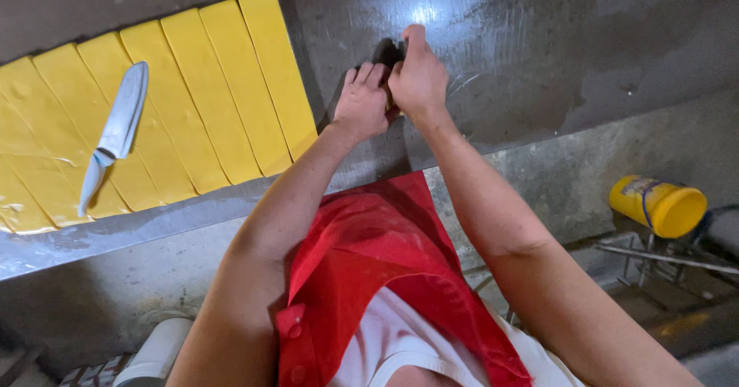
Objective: The person takes dough strips, cuts them into small pieces using a scraper, and pushes the cut dough into a pile on the table.
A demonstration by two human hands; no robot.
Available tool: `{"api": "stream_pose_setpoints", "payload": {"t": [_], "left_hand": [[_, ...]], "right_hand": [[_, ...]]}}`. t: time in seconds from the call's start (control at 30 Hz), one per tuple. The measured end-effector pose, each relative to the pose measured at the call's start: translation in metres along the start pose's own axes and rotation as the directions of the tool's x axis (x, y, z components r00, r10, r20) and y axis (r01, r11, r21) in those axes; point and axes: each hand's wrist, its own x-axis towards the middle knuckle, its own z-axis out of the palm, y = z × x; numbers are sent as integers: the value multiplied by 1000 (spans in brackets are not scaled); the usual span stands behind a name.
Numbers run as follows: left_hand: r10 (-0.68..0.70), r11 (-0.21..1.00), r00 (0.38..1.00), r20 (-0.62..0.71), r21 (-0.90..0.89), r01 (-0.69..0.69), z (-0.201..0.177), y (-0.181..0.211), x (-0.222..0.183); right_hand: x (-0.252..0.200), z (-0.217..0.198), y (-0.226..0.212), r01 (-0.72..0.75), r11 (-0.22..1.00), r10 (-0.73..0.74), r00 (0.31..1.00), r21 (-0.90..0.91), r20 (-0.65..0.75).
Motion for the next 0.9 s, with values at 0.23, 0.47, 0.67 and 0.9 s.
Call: {"api": "stream_pose_setpoints", "payload": {"t": [0.23,0.47,0.67,0.9], "left_hand": [[-68,998,998,7,21,67,-10,3,10],[-2,1000,1000,25,4,2,-13,9,10],[68,997,988,-139,-28,-72,-6,4,9],[-28,993,998,64,117,21,-7,4,10]], "right_hand": [[79,9,0,123,992,-122,990,15,-67],[27,-22,-3,-47,998,52,992,-52,118],[9,-12,-1,-35,999,38,996,-33,82],[69,9,19,157,987,-153,984,45,-86]]}}
